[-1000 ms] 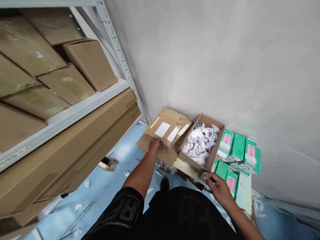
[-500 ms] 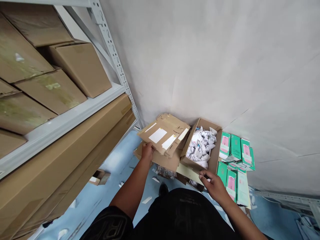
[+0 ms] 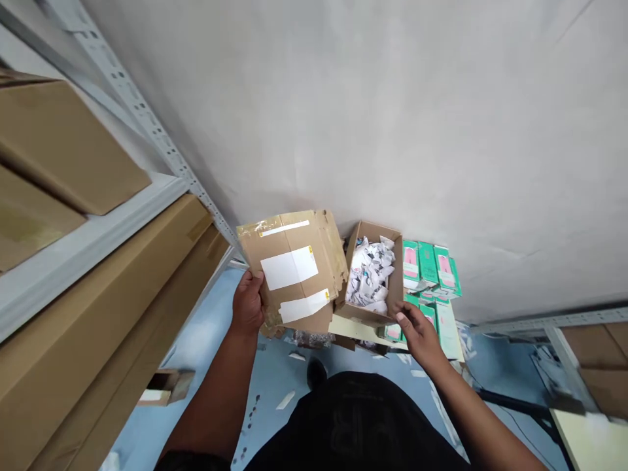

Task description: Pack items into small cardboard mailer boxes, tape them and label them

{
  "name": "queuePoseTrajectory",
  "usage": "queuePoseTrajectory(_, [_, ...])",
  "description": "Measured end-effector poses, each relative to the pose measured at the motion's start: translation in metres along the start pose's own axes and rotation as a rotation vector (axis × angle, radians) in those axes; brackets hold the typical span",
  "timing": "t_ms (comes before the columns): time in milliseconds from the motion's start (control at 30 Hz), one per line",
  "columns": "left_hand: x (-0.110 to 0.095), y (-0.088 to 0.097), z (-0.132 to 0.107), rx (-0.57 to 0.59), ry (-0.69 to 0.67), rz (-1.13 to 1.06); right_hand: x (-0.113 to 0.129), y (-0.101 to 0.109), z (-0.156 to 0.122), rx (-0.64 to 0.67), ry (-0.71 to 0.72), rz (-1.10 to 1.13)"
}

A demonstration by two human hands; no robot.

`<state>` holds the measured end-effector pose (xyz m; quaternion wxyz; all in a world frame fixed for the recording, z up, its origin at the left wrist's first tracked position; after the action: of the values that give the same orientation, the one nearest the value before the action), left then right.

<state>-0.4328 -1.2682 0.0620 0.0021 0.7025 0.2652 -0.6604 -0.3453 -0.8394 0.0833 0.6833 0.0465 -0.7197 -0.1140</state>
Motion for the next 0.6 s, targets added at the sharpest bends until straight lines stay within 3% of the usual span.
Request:
queuePoseTrajectory(133, [-0.030, -0.051, -0.014, 0.031, -0.134, 0.060, -0.003, 0.029, -0.010, -0.051, 0.016, 0.118])
queuePoseTrajectory(267, [-0.083, -0.092, -0.045, -0.072, -0.490, 0.136, -0.018, 0.074, -0.039, -0.119, 0.017, 0.058])
queuePoseTrajectory(367, [-0.103, -0.140, -0.086, -0.030, -0.696, 0.225, -0.038, 0.121, -0.072, -0.185, -0.019, 0.041])
queuePoseTrajectory(467, [-0.082, -0.204, -0.135, 0.112, -0.687, 0.322, -0.054, 0.174, -0.107, -0.234, -0.030, 0.042])
queuePoseTrajectory(600, [-0.023, -0.293, -0.211, 0.301, -0.518, 0.267, -0.066, 0.254, -0.153, -0.325, -0.021, 0.046])
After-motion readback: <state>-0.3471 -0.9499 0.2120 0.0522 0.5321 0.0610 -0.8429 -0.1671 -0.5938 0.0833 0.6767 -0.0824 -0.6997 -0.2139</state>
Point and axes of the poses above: each hand's wrist, its own z-axis towards the middle knuckle, its own y-axis out of the back of the hand, x = y × z, the point moved 8 cm from there along z, towards the middle knuckle, and after that the axes turned 12 degrees about z, right-handed, at the moved point
